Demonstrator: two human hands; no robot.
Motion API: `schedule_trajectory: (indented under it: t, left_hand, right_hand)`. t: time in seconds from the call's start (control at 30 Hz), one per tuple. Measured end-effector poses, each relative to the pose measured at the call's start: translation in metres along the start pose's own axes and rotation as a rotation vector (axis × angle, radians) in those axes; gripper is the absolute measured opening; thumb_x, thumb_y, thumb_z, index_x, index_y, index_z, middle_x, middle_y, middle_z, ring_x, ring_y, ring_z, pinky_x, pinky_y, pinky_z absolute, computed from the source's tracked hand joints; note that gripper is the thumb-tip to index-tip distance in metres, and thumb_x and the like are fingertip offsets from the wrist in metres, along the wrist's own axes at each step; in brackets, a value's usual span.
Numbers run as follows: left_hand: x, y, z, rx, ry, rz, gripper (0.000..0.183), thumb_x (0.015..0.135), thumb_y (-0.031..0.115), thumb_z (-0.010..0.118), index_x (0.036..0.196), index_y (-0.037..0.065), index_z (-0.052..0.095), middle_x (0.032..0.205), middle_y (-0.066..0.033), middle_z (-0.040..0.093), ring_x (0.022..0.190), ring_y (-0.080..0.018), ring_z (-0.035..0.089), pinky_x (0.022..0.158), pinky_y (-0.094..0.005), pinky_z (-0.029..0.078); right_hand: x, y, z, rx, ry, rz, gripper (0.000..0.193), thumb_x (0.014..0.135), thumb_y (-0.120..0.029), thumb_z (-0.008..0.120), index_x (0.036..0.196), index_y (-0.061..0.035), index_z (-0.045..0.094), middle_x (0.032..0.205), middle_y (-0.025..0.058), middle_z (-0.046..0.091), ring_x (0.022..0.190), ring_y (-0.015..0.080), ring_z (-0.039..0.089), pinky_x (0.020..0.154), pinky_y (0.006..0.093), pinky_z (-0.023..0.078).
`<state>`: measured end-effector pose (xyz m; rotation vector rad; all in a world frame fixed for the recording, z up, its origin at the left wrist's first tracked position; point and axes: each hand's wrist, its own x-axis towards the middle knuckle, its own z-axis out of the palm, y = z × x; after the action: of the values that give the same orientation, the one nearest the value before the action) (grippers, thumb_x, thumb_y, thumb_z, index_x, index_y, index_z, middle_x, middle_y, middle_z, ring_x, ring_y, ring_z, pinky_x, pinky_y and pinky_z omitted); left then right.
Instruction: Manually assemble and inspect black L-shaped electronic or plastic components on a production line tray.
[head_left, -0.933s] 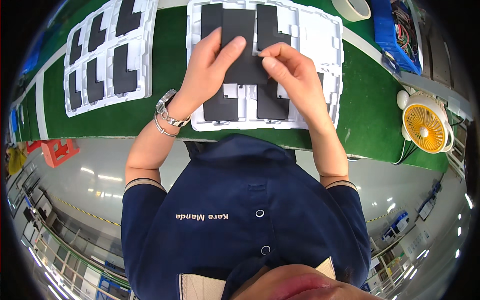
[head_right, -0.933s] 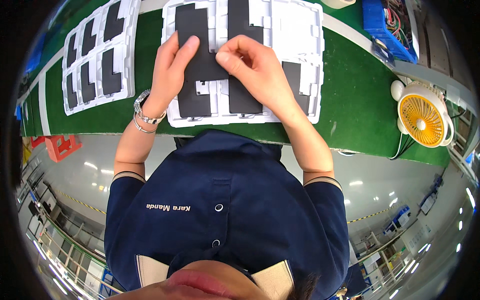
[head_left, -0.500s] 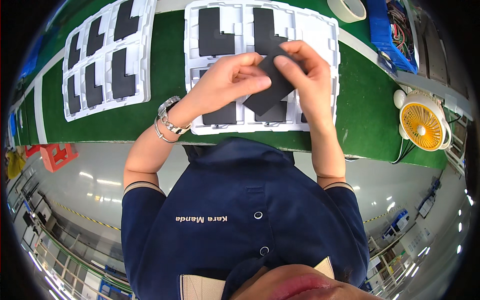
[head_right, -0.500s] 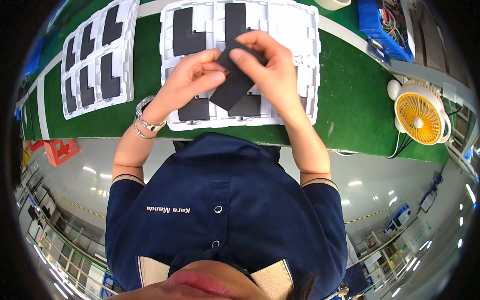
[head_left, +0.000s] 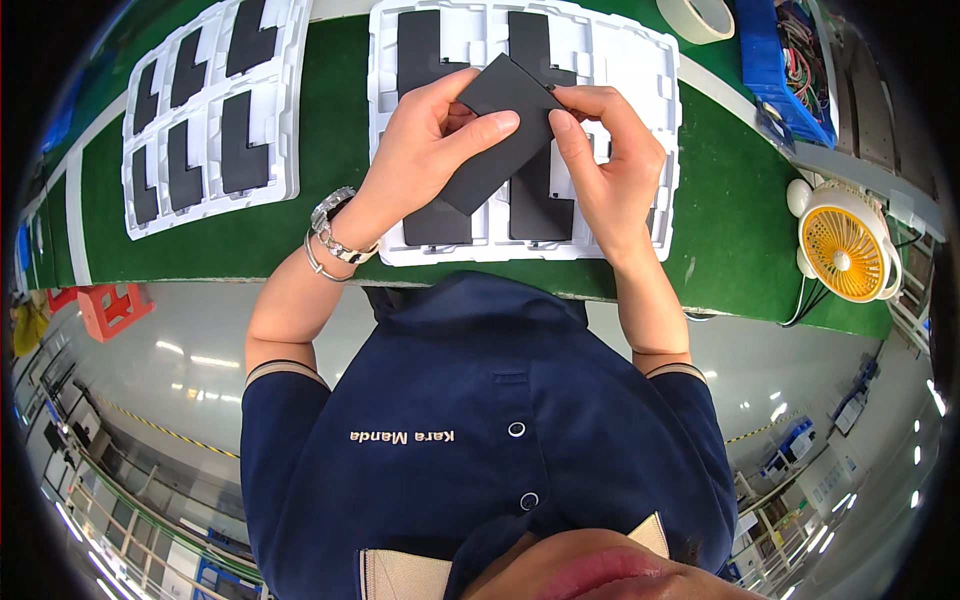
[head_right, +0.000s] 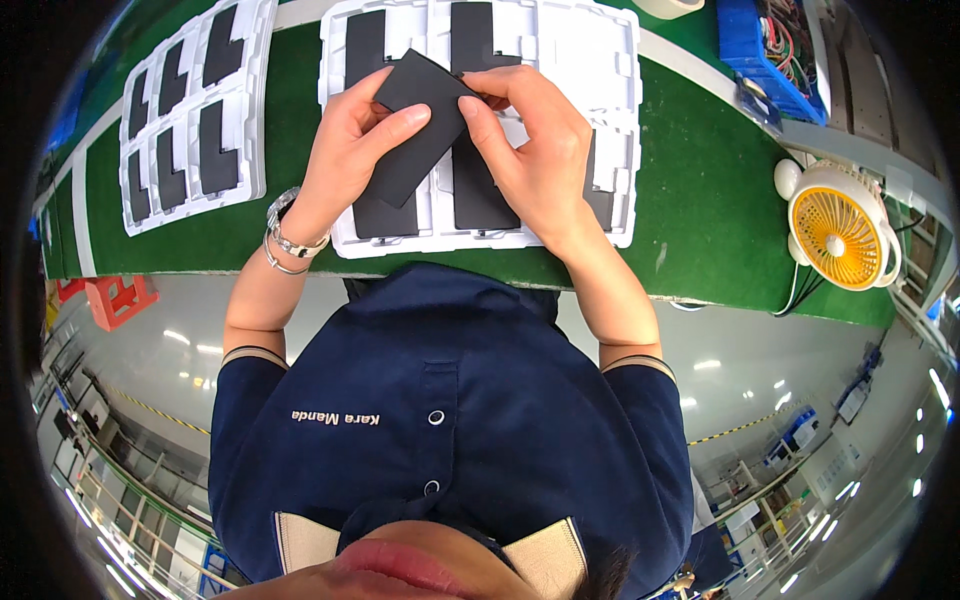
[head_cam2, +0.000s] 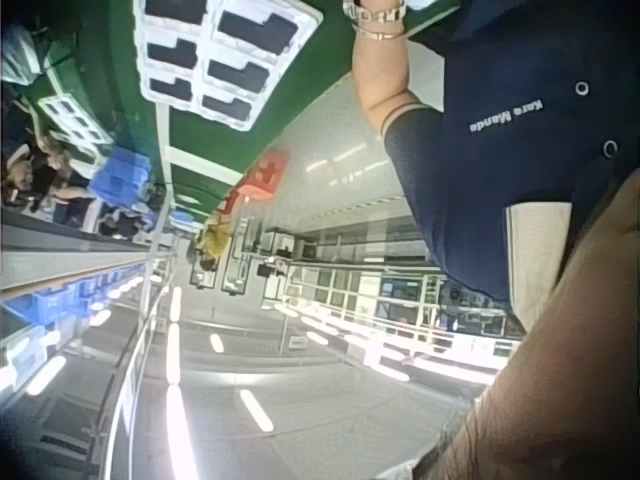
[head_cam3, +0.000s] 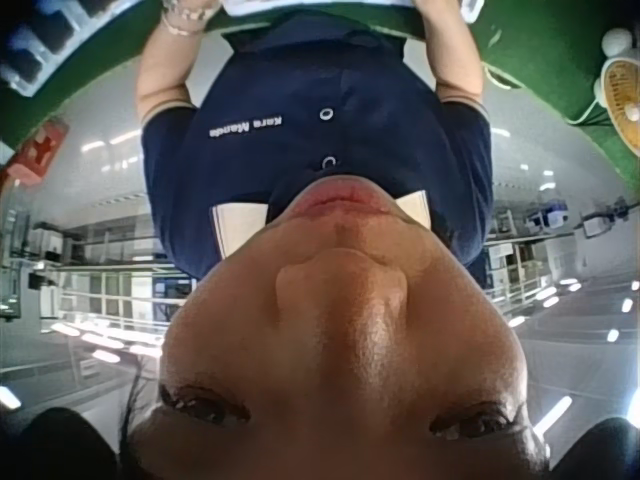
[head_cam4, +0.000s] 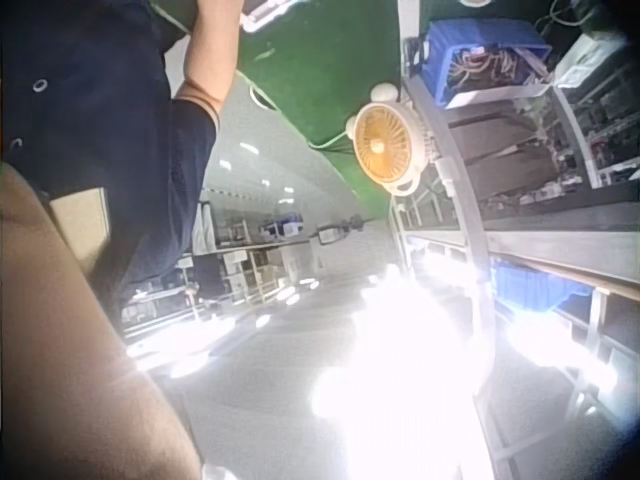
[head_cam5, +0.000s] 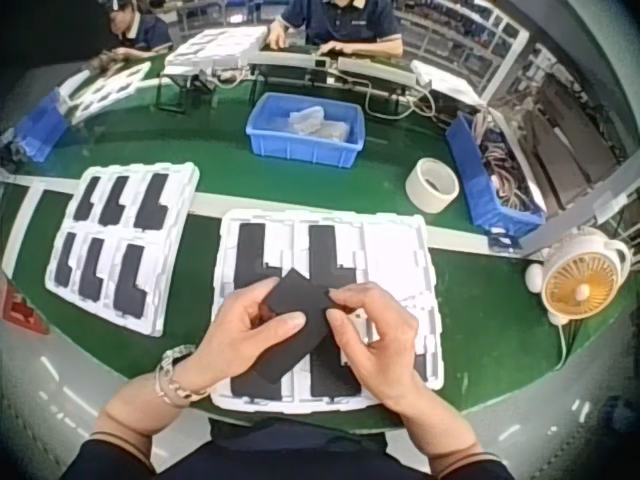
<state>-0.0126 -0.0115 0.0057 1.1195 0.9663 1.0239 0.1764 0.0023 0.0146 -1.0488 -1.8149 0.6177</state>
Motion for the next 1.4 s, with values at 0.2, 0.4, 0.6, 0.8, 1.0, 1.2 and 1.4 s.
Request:
schedule_trajectory:
  t: [0.2, 0.4, 0.6, 0.8, 1.0, 1.2, 1.4]
  left_hand:
    - [0.001, 0.000, -0.004, 0.077, -0.054, -0.065, 0.030, 0.090, 0.021, 0.067, 0.108, -0.002, 0.062, 0.082, -0.0015, 0.066, 0.072, -0.0042, 0.060, 0.063, -0.0197, 0.049]
    - [0.005, -0.003, -0.004, 0.024, -0.009, -0.058, 0.032, 0.090, 0.023, 0.067, 0.110, -0.002, 0.062, 0.083, -0.0020, 0.067, 0.072, -0.0039, 0.060, 0.062, -0.0192, 0.048]
    - [0.005, 0.001, -0.006, 0.071, -0.086, -0.083, 0.033, 0.089, 0.024, 0.068, 0.110, -0.002, 0.062, 0.081, -0.0016, 0.065, 0.070, -0.0029, 0.059, 0.060, -0.0183, 0.047]
    - [0.005, -0.001, -0.005, 0.111, -0.133, -0.082, 0.031, 0.089, 0.025, 0.068, 0.103, -0.002, 0.062, 0.078, -0.0002, 0.063, 0.068, -0.0029, 0.056, 0.060, -0.0198, 0.045]
    - [0.004, 0.002, -0.002, 0.102, -0.140, -0.077, 0.031, 0.089, 0.025, 0.068, 0.103, -0.002, 0.062, 0.078, 0.0003, 0.062, 0.068, -0.0029, 0.055, 0.060, -0.0198, 0.045]
    - [0.005, 0.001, -0.010, 0.056, -0.240, -0.123, 0.034, 0.089, 0.025, 0.068, 0.107, -0.003, 0.061, 0.078, 0.0009, 0.061, 0.068, -0.0022, 0.053, 0.059, -0.0189, 0.044]
    - [0.001, 0.000, -0.007, -0.014, -0.347, -0.186, 0.040, 0.089, 0.025, 0.068, 0.116, -0.004, 0.060, 0.074, 0.0023, 0.056, 0.064, -0.0018, 0.047, 0.055, -0.0192, 0.040]
  right_hand:
    - [0.000, 0.002, 0.000, -0.314, 0.023, -0.230, 0.016, 0.075, -0.002, 0.073, 0.090, 0.0002, 0.067, 0.076, 0.0074, 0.064, 0.066, 0.0216, 0.061, 0.060, 0.0290, 0.050]
    - [0.004, 0.009, -0.004, -0.195, -0.006, -0.211, 0.012, 0.081, -0.004, 0.069, 0.092, -0.0012, 0.067, 0.076, 0.0061, 0.065, 0.063, 0.0183, 0.060, 0.056, 0.0271, 0.047]
    - [0.004, 0.004, -0.010, 0.513, -0.104, 0.512, 0.020, 0.097, -0.016, 0.057, 0.094, 0.0011, 0.065, 0.077, 0.0008, 0.063, 0.070, 0.0070, 0.056, 0.063, 0.0224, 0.047]
    - [0.003, 0.005, -0.013, 0.485, -0.193, 0.507, 0.018, 0.096, -0.015, 0.058, 0.088, 0.0002, 0.062, 0.074, -0.0013, 0.060, 0.069, 0.0049, 0.053, 0.064, 0.0206, 0.045]
    - [0.000, 0.005, -0.012, 0.460, -0.191, 0.495, 0.018, 0.096, -0.016, 0.058, 0.087, -0.0003, 0.062, 0.073, -0.0016, 0.059, 0.067, 0.0050, 0.052, 0.063, 0.0206, 0.044]
    - [0.008, 0.008, -0.018, 0.829, -0.314, 0.658, 0.022, 0.096, -0.019, 0.059, 0.083, -0.0025, 0.062, 0.070, -0.0016, 0.056, 0.064, 0.0057, 0.051, 0.061, 0.0207, 0.042]
    - [0.007, 0.011, -0.023, 0.572, -0.475, 0.505, 0.026, 0.095, -0.021, 0.060, 0.078, -0.0019, 0.060, 0.065, -0.0025, 0.054, 0.062, 0.0042, 0.049, 0.056, 0.0215, 0.038]
